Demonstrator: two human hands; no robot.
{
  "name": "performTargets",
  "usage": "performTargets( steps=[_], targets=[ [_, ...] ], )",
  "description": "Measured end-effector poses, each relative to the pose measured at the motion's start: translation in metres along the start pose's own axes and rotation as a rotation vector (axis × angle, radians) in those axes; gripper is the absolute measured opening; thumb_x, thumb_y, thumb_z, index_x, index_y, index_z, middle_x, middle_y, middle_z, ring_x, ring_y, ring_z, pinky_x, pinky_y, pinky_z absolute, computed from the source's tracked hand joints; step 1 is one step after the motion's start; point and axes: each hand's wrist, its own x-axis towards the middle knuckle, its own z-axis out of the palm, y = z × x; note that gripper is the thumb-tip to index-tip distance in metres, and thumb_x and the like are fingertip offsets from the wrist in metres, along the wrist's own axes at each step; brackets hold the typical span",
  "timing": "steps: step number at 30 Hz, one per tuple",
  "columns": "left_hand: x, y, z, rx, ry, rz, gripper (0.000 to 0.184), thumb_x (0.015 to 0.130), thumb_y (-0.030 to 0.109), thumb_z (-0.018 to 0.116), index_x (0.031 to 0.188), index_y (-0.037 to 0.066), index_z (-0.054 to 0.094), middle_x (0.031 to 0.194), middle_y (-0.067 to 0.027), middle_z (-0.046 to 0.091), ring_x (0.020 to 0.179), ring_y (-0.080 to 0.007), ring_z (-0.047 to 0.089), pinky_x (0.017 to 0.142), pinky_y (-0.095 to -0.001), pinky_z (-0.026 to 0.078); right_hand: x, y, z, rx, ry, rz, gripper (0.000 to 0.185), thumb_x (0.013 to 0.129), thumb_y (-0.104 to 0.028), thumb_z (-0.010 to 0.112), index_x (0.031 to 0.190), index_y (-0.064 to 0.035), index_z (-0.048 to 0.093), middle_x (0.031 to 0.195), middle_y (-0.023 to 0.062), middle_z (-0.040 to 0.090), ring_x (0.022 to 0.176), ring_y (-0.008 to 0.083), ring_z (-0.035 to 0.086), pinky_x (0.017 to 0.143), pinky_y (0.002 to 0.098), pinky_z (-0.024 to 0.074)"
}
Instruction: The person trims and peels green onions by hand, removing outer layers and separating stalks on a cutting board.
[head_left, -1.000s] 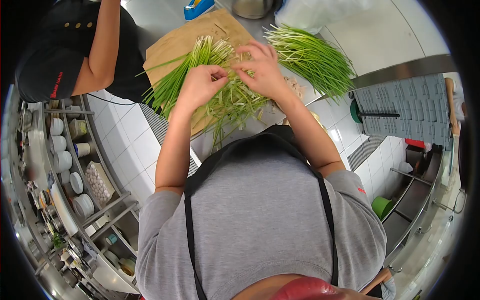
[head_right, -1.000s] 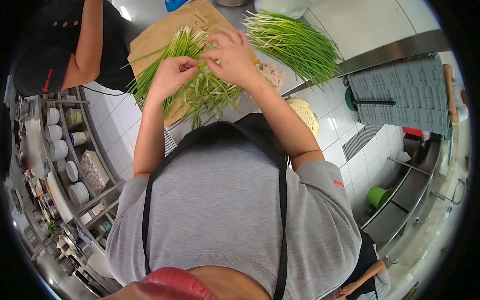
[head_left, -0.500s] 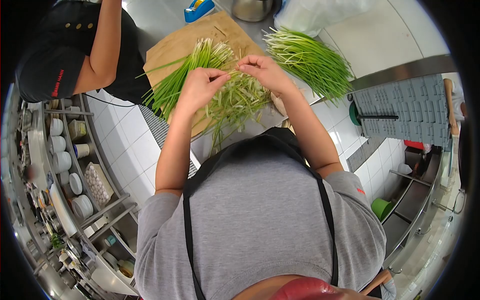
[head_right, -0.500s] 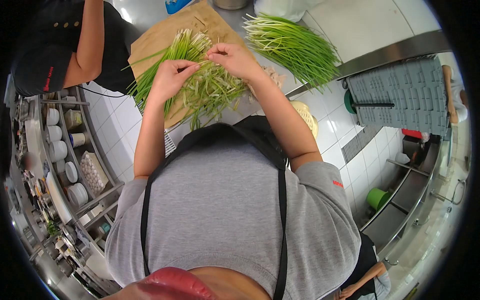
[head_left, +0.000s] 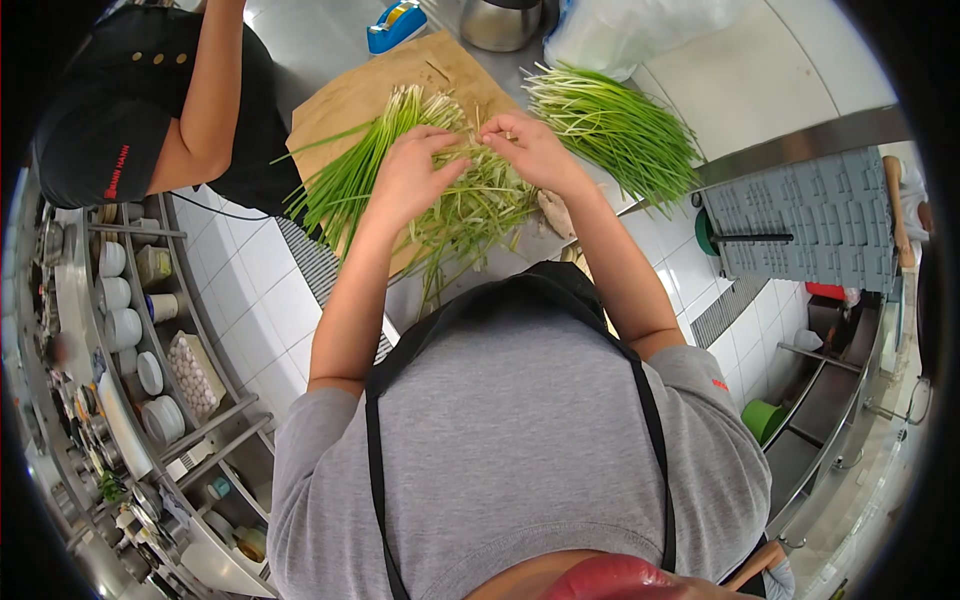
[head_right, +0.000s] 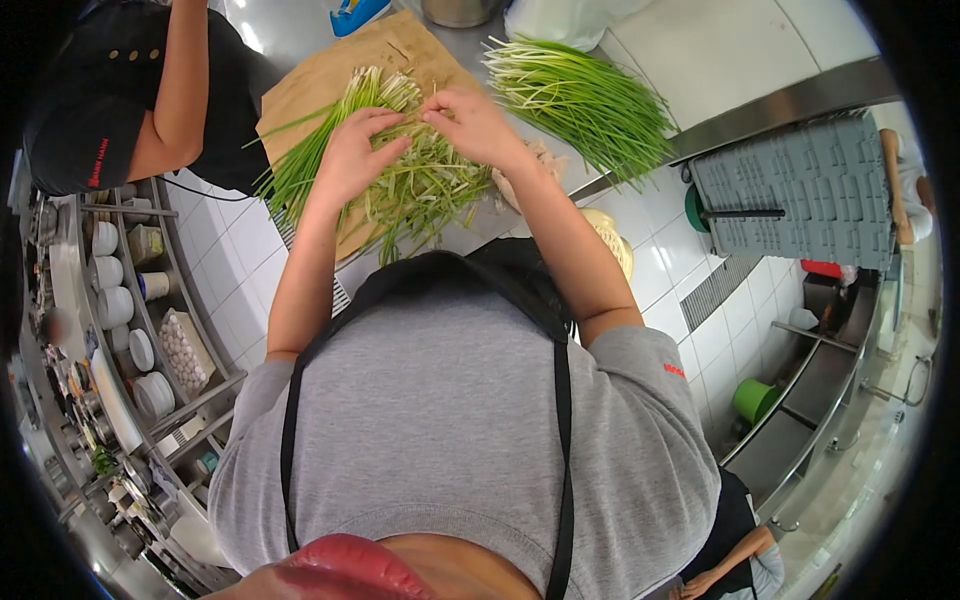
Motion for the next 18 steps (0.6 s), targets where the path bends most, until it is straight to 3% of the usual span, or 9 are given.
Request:
performTargets(
  steps=[3,6,9,12,15,18],
  targets=[
    [0.005,-0.001,0.003,-0.025,-0.072,-0.018,0.022,0.071,0.018,0.064,0.083,-0.001,0.064,0.093,-0.0111,0.059,0.084,-0.0274,0.056,0.074,-0.0325,0.043,0.002,-0.008,-0.001,0.06,0.022,0.011,0.019,0.083,-0.018,0.05,0.091,-0.0021,0.055,0.083,0.0092,0.057,0.078,0.0185,0.055,0.069,0.0287,0.0421],
    [0.002,0.003,-0.005,-0.035,-0.058,-0.061,0.019,0.072,0.016,0.063,0.082,-0.001,0.064,0.083,-0.009,0.061,0.071,-0.0212,0.057,0.065,-0.029,0.043,0.003,-0.003,-0.005,0.202,0.132,0.062,0.019,0.085,-0.018,0.048,0.093,-0.0016,0.054,0.083,0.0064,0.057,0.079,0.0157,0.055,0.071,0.0272,0.0416],
    [-0.003,0.011,-0.019,-0.181,-0.17,-0.303,0.02,0.073,0.019,0.062,0.082,0.002,0.065,0.072,-0.0109,0.062,0.059,-0.0191,0.056,0.058,-0.0292,0.043,0.005,0.005,-0.022,0.406,0.292,0.112,0.018,0.086,-0.016,0.045,0.094,-0.001,0.053,0.083,0.0047,0.057,0.078,0.0139,0.054,0.071,0.0254,0.0418],
    [-0.011,0.0,-0.024,-0.283,-0.138,-0.307,0.02,0.073,0.019,0.062,0.082,0.0,0.064,0.063,-0.0083,0.061,0.052,-0.0117,0.051,0.052,-0.0257,0.041,0.005,0.005,-0.039,0.645,0.435,0.186,0.017,0.088,-0.014,0.043,0.094,-0.0004,0.052,0.081,0.0058,0.057,0.074,0.0128,0.056,0.071,0.0248,0.0436],
    [-0.015,-0.01,-0.027,-0.384,-0.1,-0.343,0.019,0.074,0.016,0.063,0.083,-0.001,0.064,0.064,-0.0052,0.061,0.055,-0.0071,0.05,0.053,-0.0228,0.04,0.0,0.001,-0.046,0.863,0.473,0.244,0.015,0.087,-0.014,0.046,0.092,-0.0014,0.052,0.081,0.0048,0.057,0.071,0.0142,0.057,0.069,0.0259,0.0458],
    [-0.015,-0.01,-0.028,-0.541,-0.041,-0.33,0.019,0.075,0.013,0.064,0.085,-0.002,0.063,0.067,-0.0023,0.061,0.058,-0.0056,0.051,0.053,-0.0203,0.041,-0.003,0.0,-0.036,0.682,0.274,0.231,0.016,0.085,-0.014,0.051,0.094,-0.001,0.055,0.078,0.0042,0.057,0.066,0.0126,0.057,0.064,0.0241,0.0465]
  ],
)
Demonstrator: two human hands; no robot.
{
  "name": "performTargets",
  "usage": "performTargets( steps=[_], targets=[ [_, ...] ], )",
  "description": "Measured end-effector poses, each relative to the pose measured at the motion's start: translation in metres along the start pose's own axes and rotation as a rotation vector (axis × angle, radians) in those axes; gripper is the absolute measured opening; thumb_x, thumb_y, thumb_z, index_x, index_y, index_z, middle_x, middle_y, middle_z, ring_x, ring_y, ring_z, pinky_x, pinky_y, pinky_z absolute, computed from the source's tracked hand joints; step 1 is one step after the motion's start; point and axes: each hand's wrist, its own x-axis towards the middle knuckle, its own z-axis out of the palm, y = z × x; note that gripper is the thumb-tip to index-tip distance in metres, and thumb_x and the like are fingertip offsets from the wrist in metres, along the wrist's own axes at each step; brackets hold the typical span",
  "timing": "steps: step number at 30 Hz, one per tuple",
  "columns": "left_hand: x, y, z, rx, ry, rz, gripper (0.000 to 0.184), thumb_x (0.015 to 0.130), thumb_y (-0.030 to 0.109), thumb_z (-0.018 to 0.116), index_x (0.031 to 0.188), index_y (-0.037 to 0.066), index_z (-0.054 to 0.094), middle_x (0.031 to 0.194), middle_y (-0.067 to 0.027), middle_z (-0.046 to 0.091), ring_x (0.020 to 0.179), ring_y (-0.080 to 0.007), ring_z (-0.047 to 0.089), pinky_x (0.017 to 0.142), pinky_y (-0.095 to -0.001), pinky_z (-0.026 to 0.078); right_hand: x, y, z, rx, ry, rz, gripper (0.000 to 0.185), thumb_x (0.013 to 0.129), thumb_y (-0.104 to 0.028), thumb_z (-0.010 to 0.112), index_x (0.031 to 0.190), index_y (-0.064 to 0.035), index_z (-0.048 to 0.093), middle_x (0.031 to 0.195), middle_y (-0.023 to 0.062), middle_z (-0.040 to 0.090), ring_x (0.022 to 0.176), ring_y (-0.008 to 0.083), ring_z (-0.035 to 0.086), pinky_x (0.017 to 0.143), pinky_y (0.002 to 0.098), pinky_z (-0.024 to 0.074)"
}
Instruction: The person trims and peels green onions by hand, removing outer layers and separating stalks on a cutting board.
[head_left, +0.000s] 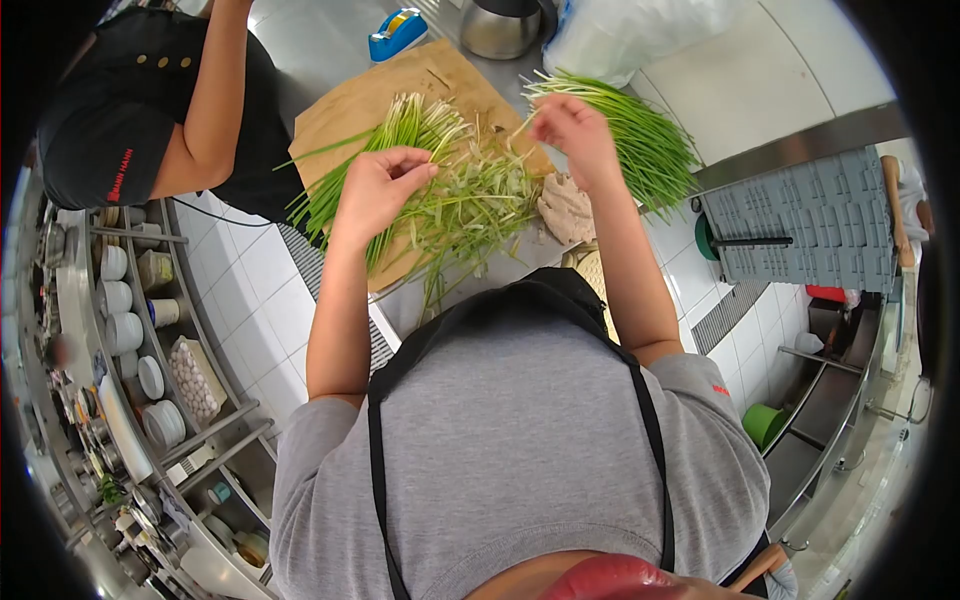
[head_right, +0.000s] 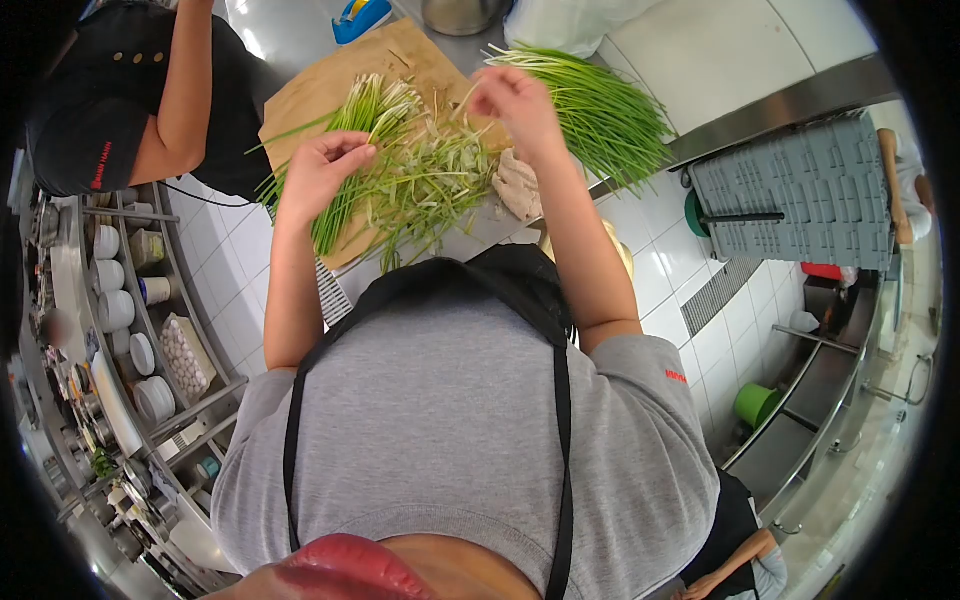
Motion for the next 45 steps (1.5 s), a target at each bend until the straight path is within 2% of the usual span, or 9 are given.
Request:
performTargets(
  steps=[3,12,18,22,26,30,33,36,45],
  targets=[
    [0.004,0.012,0.001,-0.137,-0.02,-0.005,0.019,0.074,0.012,0.065,0.087,-0.001,0.063,0.071,-0.0002,0.061,0.06,-0.0054,0.052,0.054,-0.0184,0.041,-0.014,0.005,0.025,-0.282,-0.227,-0.021,0.02,0.08,-0.015,0.059,0.094,-0.0009,0.059,0.073,0.0034,0.059,0.062,0.0091,0.055,0.059,0.0204,0.0454],
    [0.017,0.033,0.003,-0.233,-0.138,-0.178,0.019,0.077,0.019,0.063,0.086,0.002,0.063,0.074,-0.0018,0.062,0.063,-0.0067,0.055,0.056,-0.0182,0.042,-0.014,-0.017,0.057,0.05,-0.128,0.055,0.013,0.078,-0.013,0.061,0.084,-0.0015,0.061,0.068,-0.0008,0.056,0.056,0.0052,0.047,0.052,0.0175,0.0378],
    [0.033,-0.007,0.011,0.571,0.047,0.303,0.019,0.08,0.018,0.058,0.086,0.0,0.063,0.073,-0.0022,0.062,0.063,-0.0098,0.055,0.058,-0.022,0.043,-0.01,0.004,0.036,0.116,-0.11,0.23,0.013,0.077,-0.017,0.063,0.076,-0.0049,0.059,0.067,0.0004,0.057,0.053,0.0063,0.05,0.051,0.0184,0.0386],
    [0.018,0.005,0.028,-0.176,-0.334,-0.079,0.023,0.083,0.019,0.054,0.088,-0.001,0.063,0.07,-0.0036,0.06,0.062,-0.0102,0.056,0.063,-0.0247,0.047,-0.014,0.003,0.036,0.159,-0.044,0.247,0.013,0.077,-0.017,0.062,0.077,-0.0046,0.057,0.069,0.0025,0.059,0.054,0.0082,0.052,0.051,0.0201,0.0405],
    [0.009,0.004,0.02,-0.188,-0.339,-0.235,0.022,0.084,0.02,0.053,0.09,0.001,0.063,0.065,-0.0008,0.057,0.06,-0.0075,0.054,0.057,-0.0231,0.047,-0.006,0.011,0.011,0.202,0.206,0.084,0.014,0.078,-0.014,0.061,0.082,-0.0021,0.058,0.07,0.003,0.058,0.056,0.0083,0.052,0.054,0.0214,0.042],
    [0.001,0.011,0.014,-0.159,-0.289,-0.288,0.022,0.084,0.02,0.053,0.091,0.001,0.062,0.063,0.0002,0.055,0.057,-0.0065,0.052,0.052,-0.0218,0.045,-0.007,0.006,0.011,-0.388,0.35,-0.488,0.017,0.075,-0.012,0.061,0.092,-0.0074,0.061,0.085,0.0037,0.057,0.073,0.0111,0.052,0.065,0.0277,0.0428],
    [-0.001,0.012,0.013,-0.147,-0.308,-0.264,0.022,0.083,0.019,0.054,0.092,0.001,0.062,0.064,-0.0007,0.056,0.057,-0.0067,0.051,0.051,-0.0214,0.045,-0.017,-0.015,0.026,-0.994,0.097,-1.032,0.017,0.073,-0.012,0.06,0.09,-0.012,0.062,0.089,0.0038,0.055,0.082,0.0181,0.051,0.075,0.0331,0.0399],
    [-0.003,0.012,0.011,-0.172,-0.347,-0.25,0.027,0.085,0.023,0.051,0.094,0.0,0.061,0.067,-0.0034,0.058,0.055,-0.0079,0.052,0.049,-0.0212,0.044,-0.019,-0.007,0.029,-1.163,-0.178,-1.04,0.02,0.074,-0.008,0.06,0.093,-0.0129,0.063,0.089,0.0032,0.058,0.087,0.0233,0.051,0.083,0.0347,0.0358],
    [-0.012,-0.006,-0.019,-0.433,-0.351,-0.427,0.059,0.089,0.045,0.032,0.103,-0.008,0.054,0.078,-0.0128,0.061,0.051,-0.0141,0.057,0.046,-0.0207,0.047,-0.015,0.009,0.014,-1.07,-0.205,-0.745,0.013,0.074,-0.011,0.061,0.087,-0.0118,0.064,0.083,0.0036,0.059,0.08,0.0201,0.053,0.075,0.0316,0.0384]
  ],
)
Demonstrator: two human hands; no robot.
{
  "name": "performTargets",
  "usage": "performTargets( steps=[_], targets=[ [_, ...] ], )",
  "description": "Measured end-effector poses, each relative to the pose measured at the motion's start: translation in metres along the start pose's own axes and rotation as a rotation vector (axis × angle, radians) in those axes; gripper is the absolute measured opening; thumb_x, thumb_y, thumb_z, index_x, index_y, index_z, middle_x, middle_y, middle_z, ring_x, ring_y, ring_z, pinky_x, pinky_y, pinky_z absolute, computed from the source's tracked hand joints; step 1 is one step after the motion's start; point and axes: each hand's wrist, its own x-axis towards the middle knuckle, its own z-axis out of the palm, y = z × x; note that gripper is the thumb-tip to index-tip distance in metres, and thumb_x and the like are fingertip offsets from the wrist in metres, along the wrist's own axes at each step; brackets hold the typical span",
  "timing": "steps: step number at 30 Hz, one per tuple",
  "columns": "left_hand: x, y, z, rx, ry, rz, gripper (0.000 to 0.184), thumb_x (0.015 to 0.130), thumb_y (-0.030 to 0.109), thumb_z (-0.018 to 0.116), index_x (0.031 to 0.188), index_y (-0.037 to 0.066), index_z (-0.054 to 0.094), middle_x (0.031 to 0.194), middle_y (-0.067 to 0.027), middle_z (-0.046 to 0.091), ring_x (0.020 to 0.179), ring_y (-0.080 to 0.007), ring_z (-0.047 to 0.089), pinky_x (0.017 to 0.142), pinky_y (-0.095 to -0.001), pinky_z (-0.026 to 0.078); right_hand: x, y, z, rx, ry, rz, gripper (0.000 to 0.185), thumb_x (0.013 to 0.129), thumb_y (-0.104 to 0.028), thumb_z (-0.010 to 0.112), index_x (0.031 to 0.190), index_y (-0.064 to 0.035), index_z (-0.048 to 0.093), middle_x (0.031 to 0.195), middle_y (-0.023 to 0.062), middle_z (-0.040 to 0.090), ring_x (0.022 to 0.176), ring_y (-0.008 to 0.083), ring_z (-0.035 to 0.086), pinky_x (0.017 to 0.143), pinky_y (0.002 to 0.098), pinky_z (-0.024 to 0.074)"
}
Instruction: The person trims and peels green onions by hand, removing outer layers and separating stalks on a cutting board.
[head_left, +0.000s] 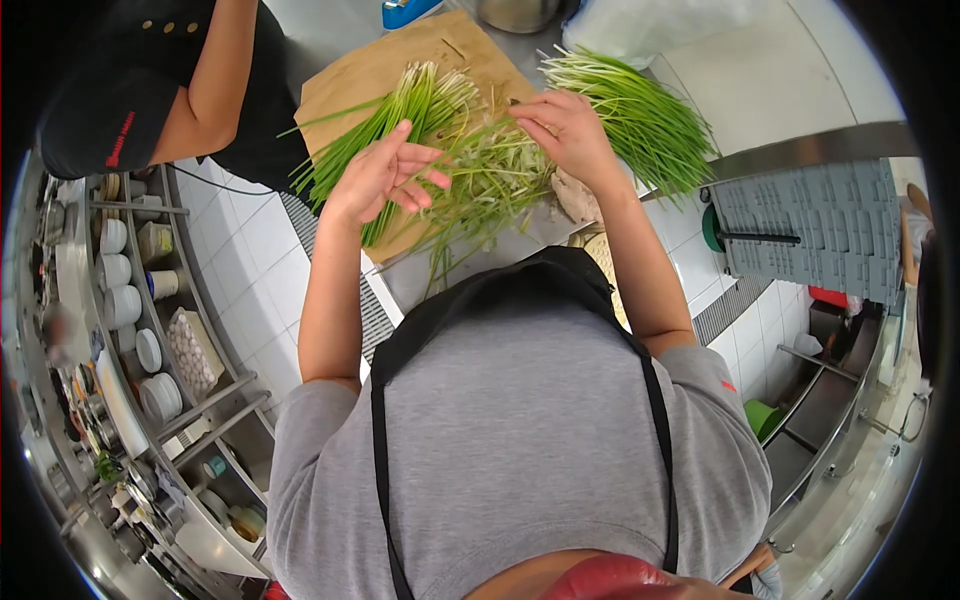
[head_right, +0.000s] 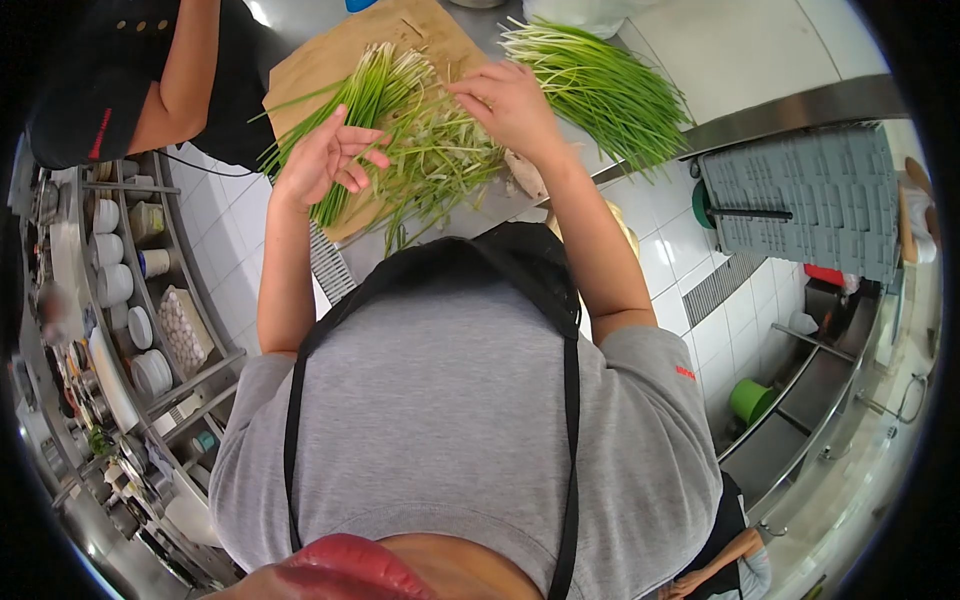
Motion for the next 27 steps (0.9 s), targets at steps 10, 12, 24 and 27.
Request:
performTargets(
  steps=[10,12,24,27],
  targets=[
    [0.017,-0.018,-0.01,0.811,0.625,0.429,0.045,0.081,0.037,0.052,0.106,0.0,0.056,0.097,-0.0164,0.058,0.088,-0.0239,0.056,0.078,-0.0321,0.043,-0.003,0.014,0.016,-0.18,0.035,0.035,0.013,0.073,-0.019,0.06,0.081,-0.0095,0.064,0.081,0.0055,0.058,0.084,0.0229,0.053,0.073,0.0365,0.04],
    [0.019,-0.019,-0.015,0.765,0.702,0.485,0.033,0.077,0.027,0.058,0.101,0.004,0.06,0.095,-0.0149,0.058,0.085,-0.0233,0.056,0.074,-0.0321,0.043,-0.009,0.018,0.022,-0.165,-0.034,0.049,0.012,0.072,-0.019,0.06,0.079,-0.0092,0.064,0.083,0.0063,0.057,0.085,0.0234,0.053,0.071,0.0358,0.0409],
    [0.026,-0.035,0.022,1.125,0.311,0.524,0.021,0.071,0.014,0.063,0.089,0.003,0.064,0.08,-0.0122,0.06,0.075,-0.0235,0.057,0.069,-0.0321,0.044,-0.018,-0.001,0.032,0.26,-0.238,0.083,0.007,0.07,-0.013,0.063,0.072,-0.0075,0.06,0.079,0.0066,0.055,0.08,0.0256,0.053,0.07,0.0351,0.0426],
    [0.021,-0.026,0.03,0.952,0.325,0.439,0.021,0.072,0.017,0.063,0.085,0.0,0.064,0.077,-0.0119,0.061,0.07,-0.0203,0.058,0.064,-0.0296,0.044,-0.012,0.003,0.019,0.239,-0.183,0.075,0.009,0.07,-0.01,0.064,0.078,-0.0075,0.061,0.084,0.0049,0.057,0.083,0.0237,0.054,0.072,0.0326,0.0424]
  ],
)
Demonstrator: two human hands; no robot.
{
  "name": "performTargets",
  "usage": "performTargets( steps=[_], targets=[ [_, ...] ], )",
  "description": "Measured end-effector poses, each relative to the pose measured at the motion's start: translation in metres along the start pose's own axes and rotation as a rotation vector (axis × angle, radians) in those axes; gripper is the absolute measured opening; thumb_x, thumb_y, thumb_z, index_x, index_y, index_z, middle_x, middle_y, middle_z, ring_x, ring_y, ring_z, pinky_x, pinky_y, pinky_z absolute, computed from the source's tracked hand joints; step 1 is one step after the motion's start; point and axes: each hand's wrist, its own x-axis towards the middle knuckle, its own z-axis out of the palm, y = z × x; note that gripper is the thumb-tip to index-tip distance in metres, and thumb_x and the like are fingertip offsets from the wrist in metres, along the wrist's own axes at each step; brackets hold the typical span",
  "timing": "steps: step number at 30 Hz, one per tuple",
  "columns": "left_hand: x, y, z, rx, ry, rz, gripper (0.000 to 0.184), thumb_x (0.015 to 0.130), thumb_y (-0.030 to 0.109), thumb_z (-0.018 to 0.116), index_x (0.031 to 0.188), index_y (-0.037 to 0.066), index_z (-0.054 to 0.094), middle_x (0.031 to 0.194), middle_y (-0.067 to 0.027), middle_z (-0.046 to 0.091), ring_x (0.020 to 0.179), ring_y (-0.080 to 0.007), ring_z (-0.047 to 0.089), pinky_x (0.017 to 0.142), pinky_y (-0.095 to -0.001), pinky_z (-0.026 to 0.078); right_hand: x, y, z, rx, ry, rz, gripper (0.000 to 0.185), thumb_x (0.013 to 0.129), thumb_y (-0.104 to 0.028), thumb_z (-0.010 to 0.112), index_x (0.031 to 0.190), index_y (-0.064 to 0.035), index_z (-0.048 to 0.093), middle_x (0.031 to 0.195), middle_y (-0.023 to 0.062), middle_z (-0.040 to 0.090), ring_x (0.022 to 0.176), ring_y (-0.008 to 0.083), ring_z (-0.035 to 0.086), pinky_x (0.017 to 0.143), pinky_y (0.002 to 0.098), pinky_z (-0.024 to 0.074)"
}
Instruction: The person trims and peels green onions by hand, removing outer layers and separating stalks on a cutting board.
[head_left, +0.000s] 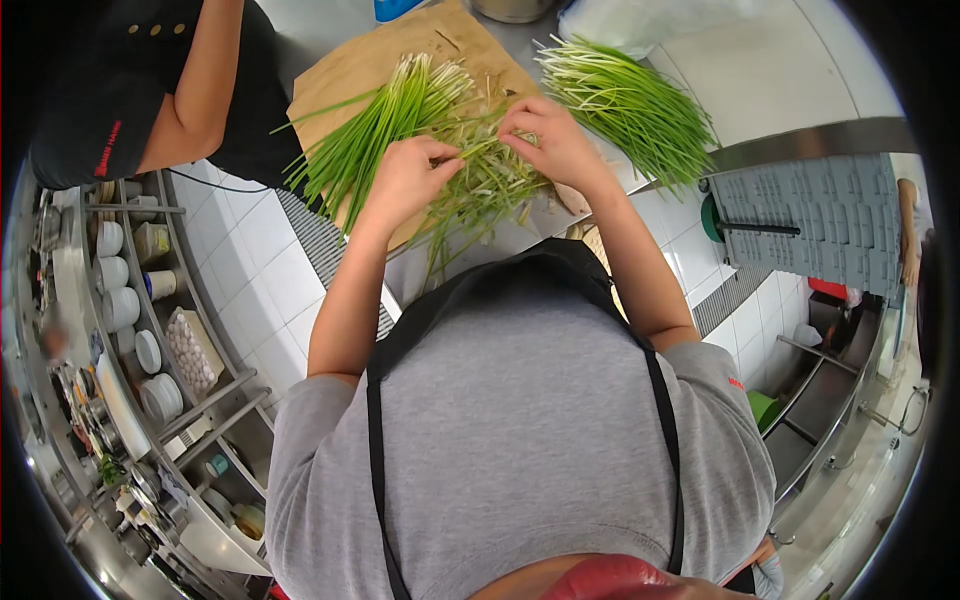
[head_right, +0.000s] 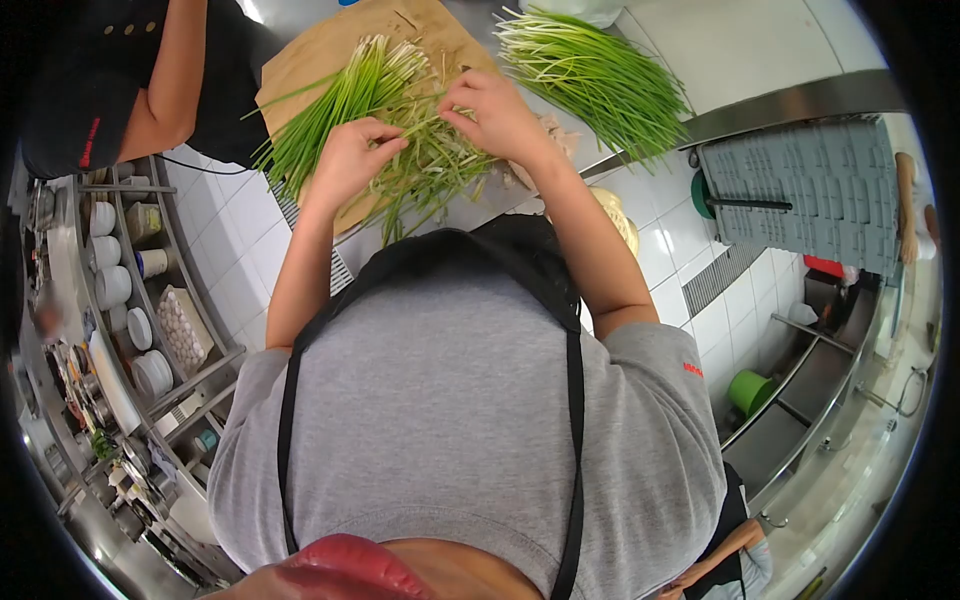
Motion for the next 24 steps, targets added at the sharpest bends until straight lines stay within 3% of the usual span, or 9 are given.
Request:
performTargets(
  steps=[4,12,16,19,24],
  targets=[
    [0.003,0.012,-0.011,-0.162,-0.074,-0.16,0.022,0.071,0.019,0.064,0.082,-0.001,0.065,0.074,-0.0143,0.062,0.065,-0.0185,0.06,0.061,-0.028,0.045,0.003,-0.019,-0.008,-0.1,0.106,-0.112,0.012,0.07,-0.012,0.066,0.082,-0.0115,0.063,0.092,0.0003,0.058,0.092,0.0212,0.051,0.081,0.0341,0.0374],
    [0.0,0.005,-0.024,-0.306,-0.18,-0.017,0.023,0.075,0.019,0.06,0.084,-0.002,0.064,0.073,-0.011,0.063,0.066,-0.0142,0.058,0.063,-0.0254,0.044,0.005,-0.023,-0.013,-0.173,0.101,-0.244,0.013,0.068,-0.013,0.067,0.08,-0.0151,0.064,0.09,-0.0026,0.058,0.091,0.0184,0.051,0.082,0.0331,0.0347],
    [-0.006,0.004,-0.039,-0.305,-0.216,-0.061,0.019,0.08,0.015,0.056,0.086,-0.002,0.064,0.076,-0.0074,0.062,0.072,-0.0112,0.056,0.068,-0.0233,0.043,0.0,-0.006,-0.023,-0.276,0.148,-0.179,0.008,0.069,-0.014,0.066,0.077,-0.0131,0.062,0.086,-0.0017,0.058,0.088,0.0187,0.052,0.082,0.0335,0.0346],
    [-0.007,-0.011,-0.038,-0.378,-0.186,-0.051,0.022,0.079,0.021,0.056,0.086,0.003,0.066,0.074,-0.0092,0.062,0.069,-0.0145,0.057,0.066,-0.025,0.043,0.001,0.0,-0.031,-0.303,0.214,-0.092,0.007,0.071,-0.017,0.064,0.076,-0.013,0.061,0.083,-0.0018,0.058,0.087,0.0186,0.051,0.082,0.0345,0.0334],
    [-0.006,-0.012,-0.044,-0.192,-0.132,-0.025,0.023,0.08,0.022,0.056,0.086,0.001,0.065,0.08,-0.0102,0.062,0.075,-0.0139,0.057,0.069,-0.0253,0.043,0.003,0.011,-0.044,-0.389,0.321,-0.04,0.009,0.072,-0.014,0.062,0.08,-0.0103,0.061,0.077,0.002,0.057,0.077,0.0212,0.054,0.075,0.0343,0.0388]
  ],
)
